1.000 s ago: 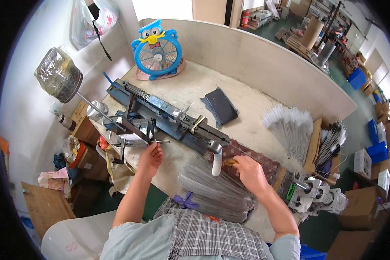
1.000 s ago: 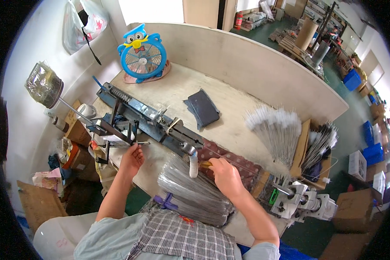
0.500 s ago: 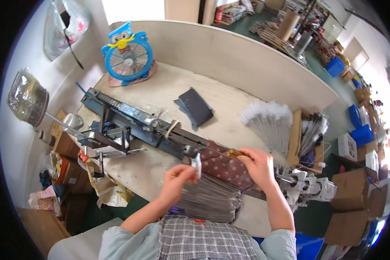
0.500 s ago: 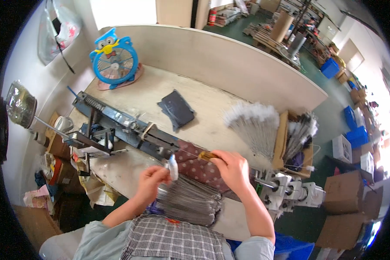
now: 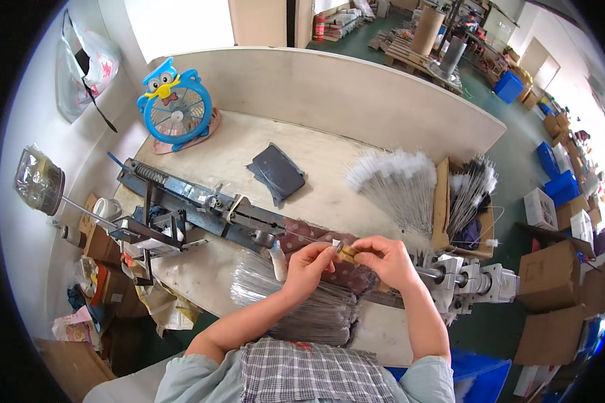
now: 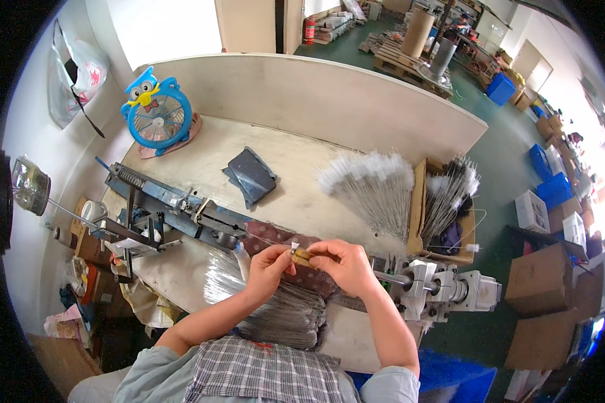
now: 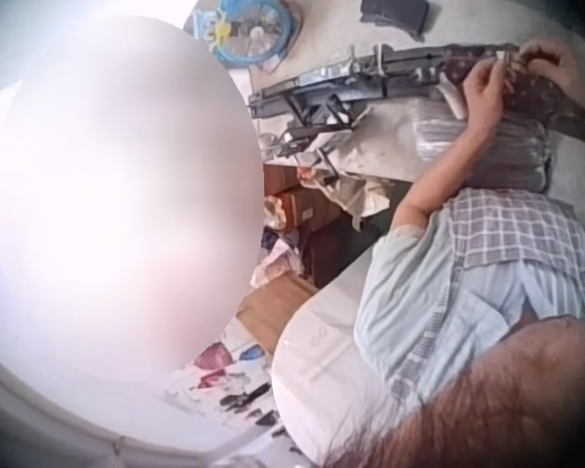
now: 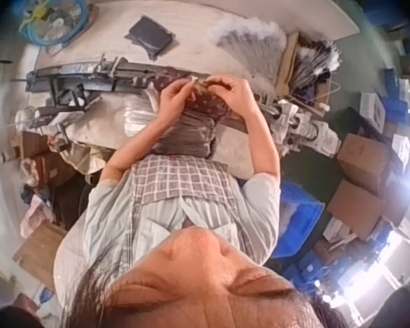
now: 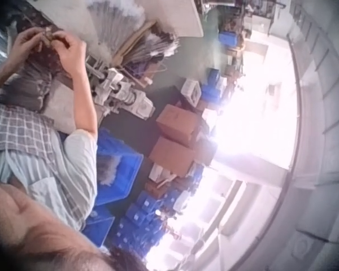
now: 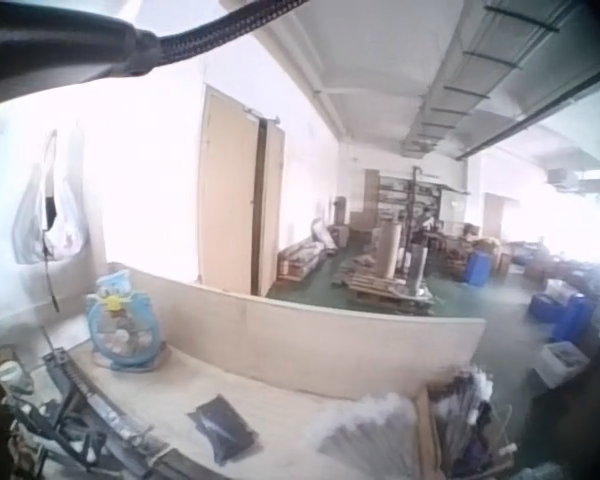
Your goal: Assembling small white brush heads onto plastic components using an industrial assembly machine on a factory floor.
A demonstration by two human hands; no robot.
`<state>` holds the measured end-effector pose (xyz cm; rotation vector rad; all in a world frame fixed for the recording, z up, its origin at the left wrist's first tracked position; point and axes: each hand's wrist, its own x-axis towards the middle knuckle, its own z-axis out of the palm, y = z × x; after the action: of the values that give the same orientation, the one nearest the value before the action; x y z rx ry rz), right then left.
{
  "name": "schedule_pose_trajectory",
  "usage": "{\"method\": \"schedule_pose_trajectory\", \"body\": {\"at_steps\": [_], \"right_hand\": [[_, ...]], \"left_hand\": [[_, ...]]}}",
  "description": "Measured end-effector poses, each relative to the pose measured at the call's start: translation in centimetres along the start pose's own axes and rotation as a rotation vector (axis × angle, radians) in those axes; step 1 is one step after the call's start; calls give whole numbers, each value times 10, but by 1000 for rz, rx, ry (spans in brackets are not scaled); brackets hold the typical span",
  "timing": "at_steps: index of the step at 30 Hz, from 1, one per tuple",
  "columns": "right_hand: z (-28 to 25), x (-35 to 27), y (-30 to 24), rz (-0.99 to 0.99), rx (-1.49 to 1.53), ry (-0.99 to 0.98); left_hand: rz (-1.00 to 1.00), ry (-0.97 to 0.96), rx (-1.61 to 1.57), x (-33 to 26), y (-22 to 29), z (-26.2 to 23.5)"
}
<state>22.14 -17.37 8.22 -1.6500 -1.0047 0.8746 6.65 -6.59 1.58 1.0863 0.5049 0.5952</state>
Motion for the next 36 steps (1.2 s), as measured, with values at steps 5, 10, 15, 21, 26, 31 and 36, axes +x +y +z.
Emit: {"method": "schedule_pose_trajectory", "body": {"at_steps": [5,10,15,21,26,31,36], "right_hand": [[5,5,-12,-480,-542,88],[44,39,-27,-492,-672,257],[69,53,-22,-317,-573,145],[62,47,-35,-90,-387,23],[59,54,-26,-21,-238,-35],[67,41,-29,-379,-665,209],[92,38,-31,-477,-733,307]], "left_hand": [[42,281,-20,-6,18,-13],[-36,304,-149,-13,31,-15],[-151,264,-276,-10,34,-16],[-65,234,-168,-10,25,-23],[-117,186,-37,-9,35,-23],[-229,277,-374,-7,36,-19],[-106,298,-480,-7,34,-12]]}}
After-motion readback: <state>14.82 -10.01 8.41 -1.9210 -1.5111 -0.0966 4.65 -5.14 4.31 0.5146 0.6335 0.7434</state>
